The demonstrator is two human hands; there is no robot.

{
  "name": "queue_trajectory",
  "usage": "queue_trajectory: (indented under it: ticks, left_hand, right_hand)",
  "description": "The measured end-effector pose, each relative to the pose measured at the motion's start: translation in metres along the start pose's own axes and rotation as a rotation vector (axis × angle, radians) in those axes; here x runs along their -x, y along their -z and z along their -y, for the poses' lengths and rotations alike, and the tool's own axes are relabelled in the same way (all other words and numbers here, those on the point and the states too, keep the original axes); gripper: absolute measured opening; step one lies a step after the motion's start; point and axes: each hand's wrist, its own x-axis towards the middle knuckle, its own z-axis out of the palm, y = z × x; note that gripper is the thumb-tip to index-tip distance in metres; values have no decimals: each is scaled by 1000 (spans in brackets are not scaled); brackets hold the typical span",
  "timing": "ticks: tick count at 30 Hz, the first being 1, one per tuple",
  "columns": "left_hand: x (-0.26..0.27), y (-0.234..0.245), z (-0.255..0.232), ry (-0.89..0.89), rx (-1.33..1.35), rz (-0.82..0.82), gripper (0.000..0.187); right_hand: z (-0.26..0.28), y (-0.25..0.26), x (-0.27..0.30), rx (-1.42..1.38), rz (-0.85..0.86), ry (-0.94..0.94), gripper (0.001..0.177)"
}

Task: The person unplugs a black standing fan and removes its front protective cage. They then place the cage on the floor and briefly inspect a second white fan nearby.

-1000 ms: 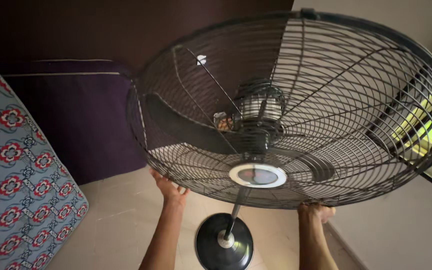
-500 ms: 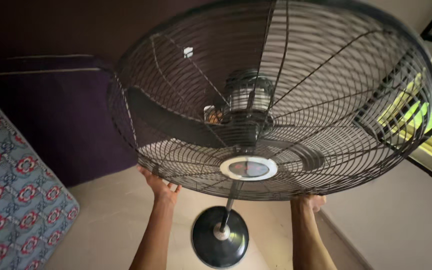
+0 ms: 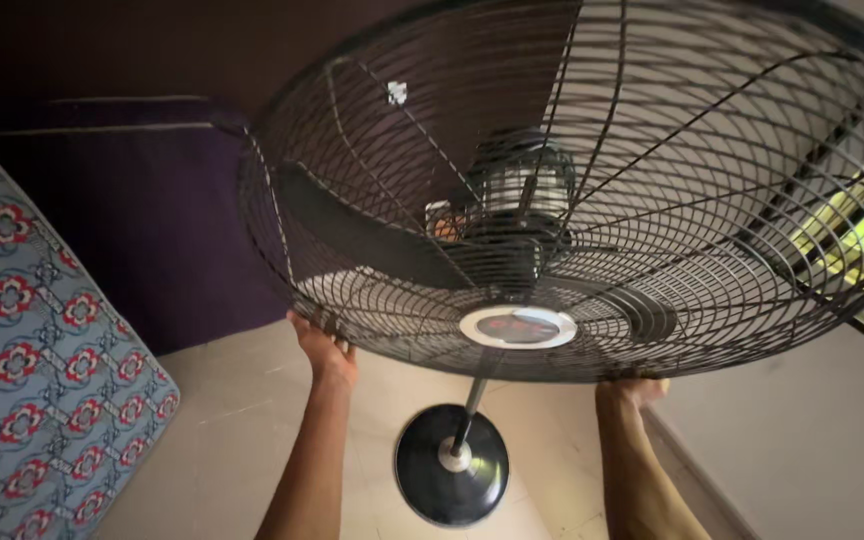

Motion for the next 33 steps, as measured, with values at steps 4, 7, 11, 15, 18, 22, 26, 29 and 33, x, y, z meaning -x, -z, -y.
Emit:
queue_trajectory:
  ticks: [4, 7, 11, 15, 18, 22, 26, 29, 33]
  left_hand:
    - [-3, -10, -4, -14, 37, 2, 81]
    - [4, -16, -4, -44, 35, 25, 82]
    - [10, -16, -3, -111, 20, 52, 85]
    - [0, -14, 1, -126, 54, 74, 84]
    - [-8, -10, 13, -227, 119, 145, 84]
    - [8, -9, 25, -154, 87, 59, 81]
    - [23, -16, 39, -43, 167, 71, 73]
    - [30, -15, 56, 118, -8, -105, 80]
    - [34, -20, 81, 76, 108, -52, 82]
  right_hand:
    - [4, -24, 23, -174, -31, -69, 45]
    - [10, -32, 32, -184, -45, -55, 43]
    - [8, -27, 33, -176, -63, -55, 42]
    - [5, -27, 22, -165, -64, -59, 42]
    - [1, -27, 18, -143, -63, -72, 41]
    - [2, -17, 16, -94, -66, -96, 40]
    - [-1, -11, 14, -43, -70, -107, 40]
    - [-3, 2, 16, 13, -85, -124, 40]
    - [-1, 11, 11, 48, -114, -123, 39]
